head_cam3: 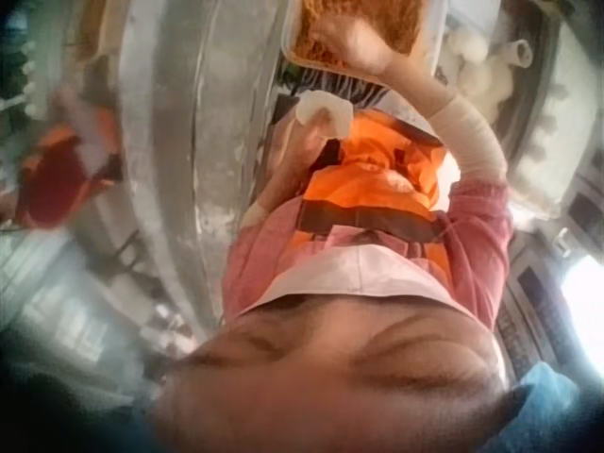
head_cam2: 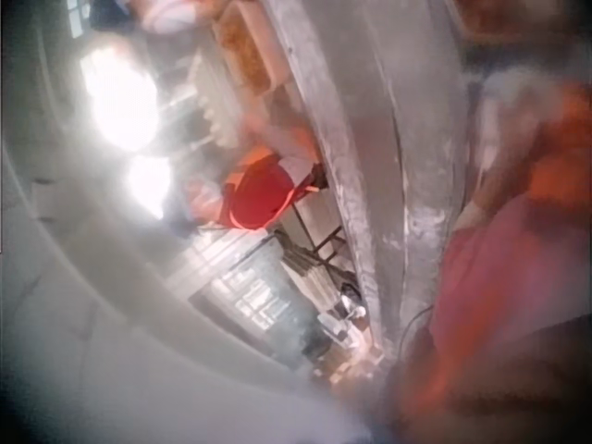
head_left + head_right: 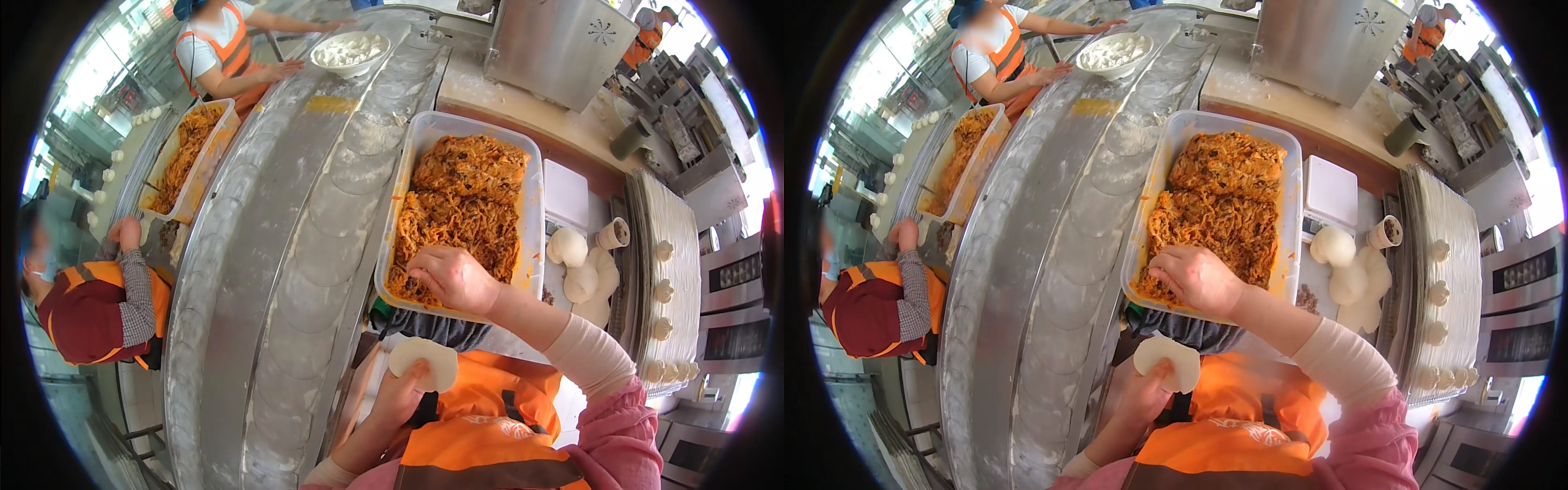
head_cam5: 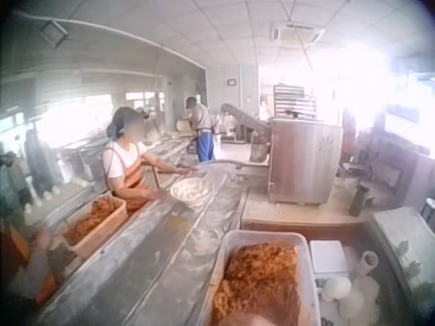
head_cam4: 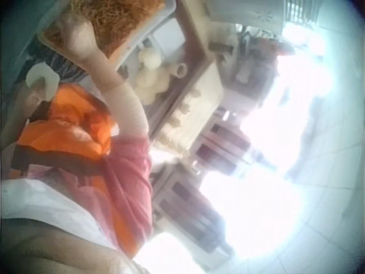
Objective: The person scoops filling from a container and places it onto round dough wrappers, then folds and seals the edges to form dumplings. The finished dumplings are placed on a tray beside the workstation.
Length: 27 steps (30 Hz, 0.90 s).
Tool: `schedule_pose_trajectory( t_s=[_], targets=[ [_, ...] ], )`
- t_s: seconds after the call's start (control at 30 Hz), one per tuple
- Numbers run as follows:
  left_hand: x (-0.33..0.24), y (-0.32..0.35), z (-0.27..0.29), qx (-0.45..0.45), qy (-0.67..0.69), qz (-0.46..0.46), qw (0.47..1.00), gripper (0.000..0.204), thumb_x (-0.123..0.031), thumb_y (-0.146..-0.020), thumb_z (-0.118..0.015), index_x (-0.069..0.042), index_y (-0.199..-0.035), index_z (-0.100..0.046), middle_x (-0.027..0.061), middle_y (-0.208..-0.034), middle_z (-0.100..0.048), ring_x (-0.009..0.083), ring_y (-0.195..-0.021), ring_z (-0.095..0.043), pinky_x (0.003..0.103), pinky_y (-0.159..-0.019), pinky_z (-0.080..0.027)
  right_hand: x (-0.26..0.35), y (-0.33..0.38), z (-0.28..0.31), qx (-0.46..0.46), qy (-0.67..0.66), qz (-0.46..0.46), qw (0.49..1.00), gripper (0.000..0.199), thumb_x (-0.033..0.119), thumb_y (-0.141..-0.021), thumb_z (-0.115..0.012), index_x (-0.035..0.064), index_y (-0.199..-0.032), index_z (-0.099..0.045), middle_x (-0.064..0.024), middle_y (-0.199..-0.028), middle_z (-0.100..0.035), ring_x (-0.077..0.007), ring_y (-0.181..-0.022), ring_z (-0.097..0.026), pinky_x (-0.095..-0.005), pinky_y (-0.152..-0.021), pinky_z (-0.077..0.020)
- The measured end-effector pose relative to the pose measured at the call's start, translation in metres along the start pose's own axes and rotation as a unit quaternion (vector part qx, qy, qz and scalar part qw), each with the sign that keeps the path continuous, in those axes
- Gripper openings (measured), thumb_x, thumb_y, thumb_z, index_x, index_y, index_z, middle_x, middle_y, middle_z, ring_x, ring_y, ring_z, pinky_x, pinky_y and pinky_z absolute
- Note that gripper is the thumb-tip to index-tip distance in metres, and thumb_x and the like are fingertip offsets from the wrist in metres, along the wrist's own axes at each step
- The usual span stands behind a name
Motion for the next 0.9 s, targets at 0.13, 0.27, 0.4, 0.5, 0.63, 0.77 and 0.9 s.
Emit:
schedule_pose_trajectory(
  t_s=[0.13,0.27,0.4,0.5,0.63,0.77,0.9],
  targets=[
    [-0.002,-0.003,0.006,-0.021,-0.01,-0.007,1.0,0.031,-0.009,-0.092,-0.064,-0.004,-0.121,-0.054,0.0057,-0.114,-0.062,0.0186,-0.108,-0.059,0.035,-0.094,-0.048,-0.001,0.011,0.01,-0.008,-0.052,-0.044,0.998,0.012,0.011,-0.093,-0.055,0.0007,-0.094,-0.061,-0.0145,-0.085,-0.062,-0.0341,-0.08,-0.061,-0.0406,-0.069,-0.0507],
    [-0.009,-0.007,0.002,-0.013,-0.02,-0.015,1.0,0.032,-0.008,-0.091,-0.066,-0.004,-0.121,-0.055,0.0057,-0.113,-0.062,0.0185,-0.107,-0.059,0.034,-0.093,-0.048,-0.006,0.027,0.027,-0.033,-0.1,-0.119,0.987,0.02,0.016,-0.099,-0.05,0.0013,-0.092,-0.062,-0.0116,-0.081,-0.062,-0.0269,-0.071,-0.062,-0.0356,-0.066,-0.0509],
    [-0.022,-0.013,-0.008,-0.008,-0.049,-0.018,0.999,0.034,-0.009,-0.09,-0.067,-0.003,-0.121,-0.054,0.006,-0.114,-0.062,0.0185,-0.106,-0.06,0.034,-0.093,-0.049,-0.043,0.053,0.03,-0.106,-0.215,-0.301,0.923,0.034,0.027,-0.104,-0.043,0.0008,-0.093,-0.061,-0.0037,-0.073,-0.058,-0.0093,-0.062,-0.054,-0.0256,-0.057,-0.047],
    [-0.033,-0.015,-0.018,-0.004,-0.086,-0.038,0.996,0.035,-0.01,-0.091,-0.066,-0.003,-0.122,-0.054,0.0066,-0.115,-0.062,0.0186,-0.106,-0.06,0.034,-0.092,-0.049,-0.061,0.068,0.036,-0.192,-0.33,-0.352,0.855,0.035,0.028,-0.105,-0.04,0.0022,-0.094,-0.061,-0.002,-0.071,-0.057,-0.0092,-0.06,-0.052,-0.0238,-0.056,-0.0458],
    [-0.045,-0.016,-0.031,-0.003,-0.117,-0.063,0.991,0.037,-0.015,-0.093,-0.064,-0.001,-0.125,-0.052,0.008,-0.117,-0.061,0.0187,-0.106,-0.06,0.034,-0.09,-0.05,-0.076,0.075,0.059,-0.243,-0.389,-0.357,0.814,0.035,0.031,-0.105,-0.039,0.0045,-0.094,-0.06,-0.0007,-0.07,-0.056,-0.0083,-0.058,-0.049,-0.0212,-0.054,-0.0421],
    [-0.055,-0.019,-0.049,-0.011,-0.117,-0.056,0.991,0.041,-0.018,-0.097,-0.057,-0.004,-0.134,-0.044,0.0083,-0.125,-0.056,0.022,-0.117,-0.055,0.039,-0.097,-0.046,-0.067,0.069,0.096,-0.272,-0.436,-0.321,0.795,0.039,0.035,-0.104,-0.04,0.0053,-0.089,-0.059,0.0006,-0.065,-0.053,-0.0077,-0.054,-0.046,-0.0202,-0.051,-0.0383],
    [-0.063,-0.028,-0.076,0.045,-0.027,-0.072,0.996,0.049,-0.027,-0.099,-0.054,-0.002,-0.137,-0.039,0.0102,-0.134,-0.05,0.0248,-0.126,-0.05,0.041,-0.102,-0.044,-0.009,0.053,0.13,-0.207,-0.26,-0.3,0.894,0.04,0.032,-0.105,-0.038,0.0051,-0.085,-0.059,0.0016,-0.065,-0.053,-0.0069,-0.052,-0.046,-0.0205,-0.049,-0.0368]
  ],
)
Point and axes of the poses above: each hand's wrist, its own y-axis away from the middle knuckle, its own z-axis out of the back of the hand, x = y × z, the point moved 8 cm from there along -y, towards the middle knuckle
